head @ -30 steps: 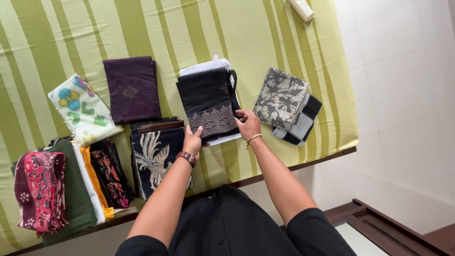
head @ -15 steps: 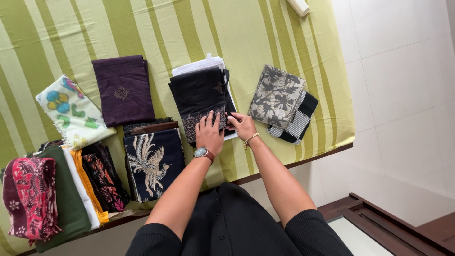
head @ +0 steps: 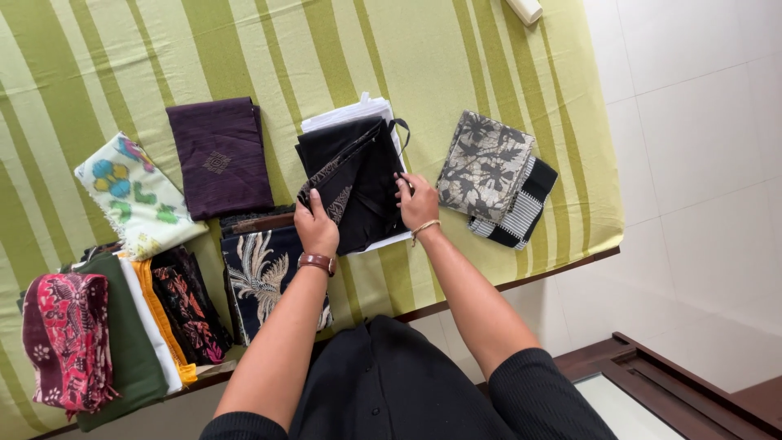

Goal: Sorting and stacking various folded garments on a bed into organized piles.

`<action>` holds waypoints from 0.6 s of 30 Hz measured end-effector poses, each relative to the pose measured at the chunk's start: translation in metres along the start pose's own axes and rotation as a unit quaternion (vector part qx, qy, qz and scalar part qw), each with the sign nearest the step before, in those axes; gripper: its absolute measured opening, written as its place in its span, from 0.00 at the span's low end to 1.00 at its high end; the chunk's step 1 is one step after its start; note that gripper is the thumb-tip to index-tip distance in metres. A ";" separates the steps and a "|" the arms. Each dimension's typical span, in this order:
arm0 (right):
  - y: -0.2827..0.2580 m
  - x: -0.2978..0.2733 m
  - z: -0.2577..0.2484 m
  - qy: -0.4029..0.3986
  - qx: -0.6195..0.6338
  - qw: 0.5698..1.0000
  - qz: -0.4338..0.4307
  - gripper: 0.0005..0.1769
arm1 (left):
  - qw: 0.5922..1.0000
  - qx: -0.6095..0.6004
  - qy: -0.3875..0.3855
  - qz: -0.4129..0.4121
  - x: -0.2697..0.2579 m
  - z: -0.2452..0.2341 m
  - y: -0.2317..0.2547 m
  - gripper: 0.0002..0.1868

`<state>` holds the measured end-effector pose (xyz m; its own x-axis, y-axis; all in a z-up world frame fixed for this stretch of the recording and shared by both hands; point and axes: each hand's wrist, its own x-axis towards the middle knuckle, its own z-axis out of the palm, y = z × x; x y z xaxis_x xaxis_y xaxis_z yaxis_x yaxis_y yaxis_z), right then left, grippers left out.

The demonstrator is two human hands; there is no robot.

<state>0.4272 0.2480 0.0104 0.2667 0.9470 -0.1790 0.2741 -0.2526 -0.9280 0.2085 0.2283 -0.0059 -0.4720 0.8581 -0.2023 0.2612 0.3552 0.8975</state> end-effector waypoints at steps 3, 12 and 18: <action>0.027 -0.007 0.004 0.046 -0.123 0.986 -0.107 0.09 | 1.000 -0.005 -0.006 0.010 -0.001 0.002 -0.010 0.23; 0.004 -0.018 0.023 -0.026 -0.386 0.862 -0.327 0.06 | 0.998 -0.055 -0.001 -0.008 -0.007 0.026 -0.065 0.21; 0.034 -0.018 0.081 -0.112 -0.407 0.833 -0.357 0.10 | 0.994 -0.017 -0.064 0.086 -0.048 0.004 0.082 0.17</action>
<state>0.3569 0.2386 -0.0448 -0.3869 0.9038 0.1826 0.8491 0.4265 -0.3116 0.2560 0.2179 0.0759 -0.3107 0.9461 -0.0916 0.2982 0.1885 0.9357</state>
